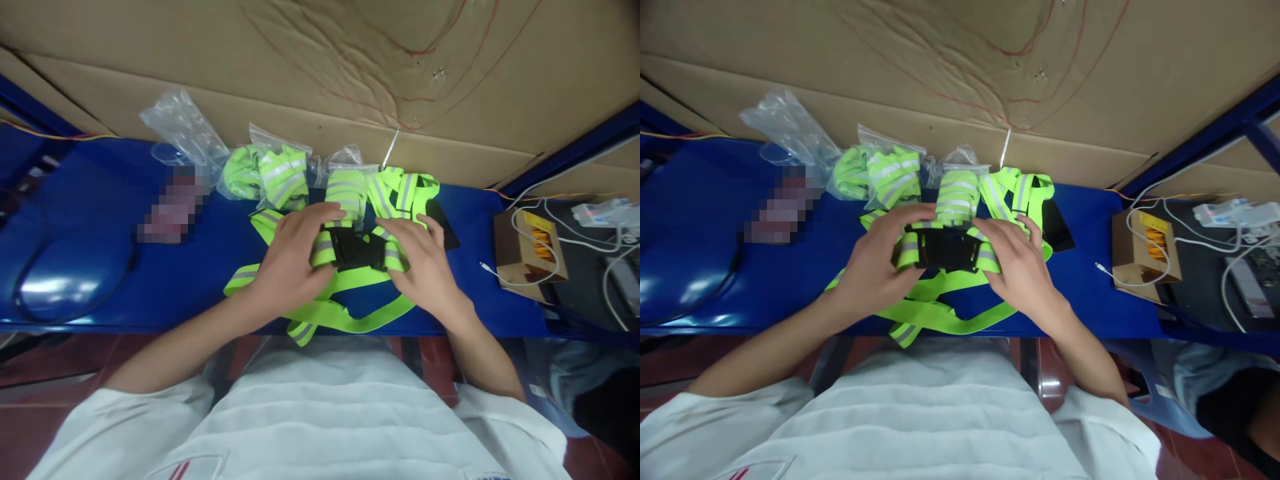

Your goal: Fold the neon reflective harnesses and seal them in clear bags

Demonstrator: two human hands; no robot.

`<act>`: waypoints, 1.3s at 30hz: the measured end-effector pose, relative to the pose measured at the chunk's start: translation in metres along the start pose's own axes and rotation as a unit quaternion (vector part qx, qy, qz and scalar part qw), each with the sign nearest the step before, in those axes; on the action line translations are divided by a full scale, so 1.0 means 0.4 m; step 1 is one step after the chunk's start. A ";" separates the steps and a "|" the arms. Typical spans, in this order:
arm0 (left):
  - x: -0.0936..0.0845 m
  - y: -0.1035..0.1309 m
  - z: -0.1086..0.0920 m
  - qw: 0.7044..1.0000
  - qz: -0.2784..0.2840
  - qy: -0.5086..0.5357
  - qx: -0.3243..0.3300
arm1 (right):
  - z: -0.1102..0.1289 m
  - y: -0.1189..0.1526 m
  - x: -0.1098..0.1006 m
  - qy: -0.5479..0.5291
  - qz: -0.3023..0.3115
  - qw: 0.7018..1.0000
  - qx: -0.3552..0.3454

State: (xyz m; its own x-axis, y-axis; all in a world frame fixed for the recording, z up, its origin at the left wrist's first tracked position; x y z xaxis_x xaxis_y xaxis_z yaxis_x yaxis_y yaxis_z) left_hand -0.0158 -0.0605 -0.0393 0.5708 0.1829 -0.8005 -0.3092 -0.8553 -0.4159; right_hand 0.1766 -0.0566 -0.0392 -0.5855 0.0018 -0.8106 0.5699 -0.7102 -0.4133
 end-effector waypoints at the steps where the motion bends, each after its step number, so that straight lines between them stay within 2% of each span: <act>1: 0.006 -0.013 0.013 0.998 0.020 0.067 -0.009 | -0.003 -0.008 -0.016 -0.012 -0.022 1.000 0.000; 3: 0.023 -0.040 0.030 0.984 0.068 0.162 -0.015 | -0.006 -0.028 -0.053 -0.029 -0.087 0.996 0.003; 5: 0.026 -0.071 0.038 0.979 0.087 0.187 -0.011 | -0.008 -0.051 -0.082 -0.041 -0.137 0.990 0.006; 6: 0.015 -0.088 0.039 0.981 0.074 0.179 -0.003 | -0.010 -0.065 -0.093 -0.048 -0.152 0.987 0.007; 8: -0.032 -0.127 0.028 0.986 0.012 0.164 0.025 | -0.018 -0.096 -0.112 -0.074 -0.166 0.983 0.007; 11: -0.117 -0.184 -0.008 0.973 -0.068 0.211 0.057 | -0.033 -0.146 -0.139 -0.148 -0.143 0.979 -0.003; 14: -0.189 -0.241 -0.046 0.940 -0.113 0.319 0.039 | -0.044 -0.194 -0.163 -0.262 -0.088 0.961 -0.013; 17: -0.243 -0.280 -0.090 0.908 -0.165 0.383 0.034 | -0.046 -0.235 -0.174 -0.406 -0.048 0.913 -0.001; 19: -0.259 -0.297 -0.113 0.886 -0.184 0.425 0.037 | -0.037 -0.261 -0.165 -0.494 -0.030 0.869 0.012; 21: -0.253 -0.308 -0.115 0.866 -0.180 0.467 0.018 | -0.024 -0.283 -0.147 -0.564 -0.019 0.825 0.026; 24: -0.219 -0.315 -0.085 0.850 -0.126 0.511 -0.027 | -0.004 -0.308 -0.115 -0.619 -0.008 0.784 0.045; 27: -0.169 -0.314 -0.055 0.817 0.006 0.576 -0.033 | -0.003 -0.322 -0.091 -0.653 0.000 0.755 0.063; 29: -0.150 -0.307 -0.053 0.793 0.090 0.602 0.014 | -0.020 -0.325 -0.083 -0.669 -0.008 0.739 0.082; 30: -0.146 -0.303 -0.052 0.790 0.114 0.601 0.040 | -0.032 -0.326 -0.082 -0.671 -0.016 0.735 0.093; 32: -0.140 -0.302 -0.041 0.807 0.123 0.574 0.066 | -0.053 -0.323 -0.082 -0.666 -0.030 0.737 0.112; 34: -0.131 -0.310 -0.016 0.830 0.099 0.547 0.049 | -0.067 -0.319 -0.084 -0.656 -0.037 0.743 0.128; 36: -0.114 -0.320 0.009 0.836 0.085 0.541 0.026 | -0.072 -0.316 -0.091 -0.646 -0.043 0.750 0.135; 37: -0.100 -0.324 0.017 0.833 0.095 0.545 0.022 | -0.072 -0.314 -0.097 -0.640 -0.045 0.755 0.135; 39: -0.062 -0.327 0.020 0.822 0.155 0.547 0.023 | -0.074 -0.311 -0.113 -0.626 -0.056 0.767 0.132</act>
State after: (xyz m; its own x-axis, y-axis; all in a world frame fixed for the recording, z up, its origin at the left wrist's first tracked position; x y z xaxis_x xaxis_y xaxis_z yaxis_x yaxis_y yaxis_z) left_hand 0.0045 0.0506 0.0316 0.7940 -0.6078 -0.0151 -0.5833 -0.7545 -0.3007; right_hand 0.1492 0.0527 0.0364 -0.8111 -0.4865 0.3247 0.4363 -0.8730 -0.2180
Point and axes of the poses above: each hand's wrist, its own y-axis away from the middle knuckle, its own x-axis out of the palm, z = x × y, the point moved 8 cm from there along -y, towards the middle knuckle, and after that the axes turned 13 degrees about -y, right-handed, at the moved point
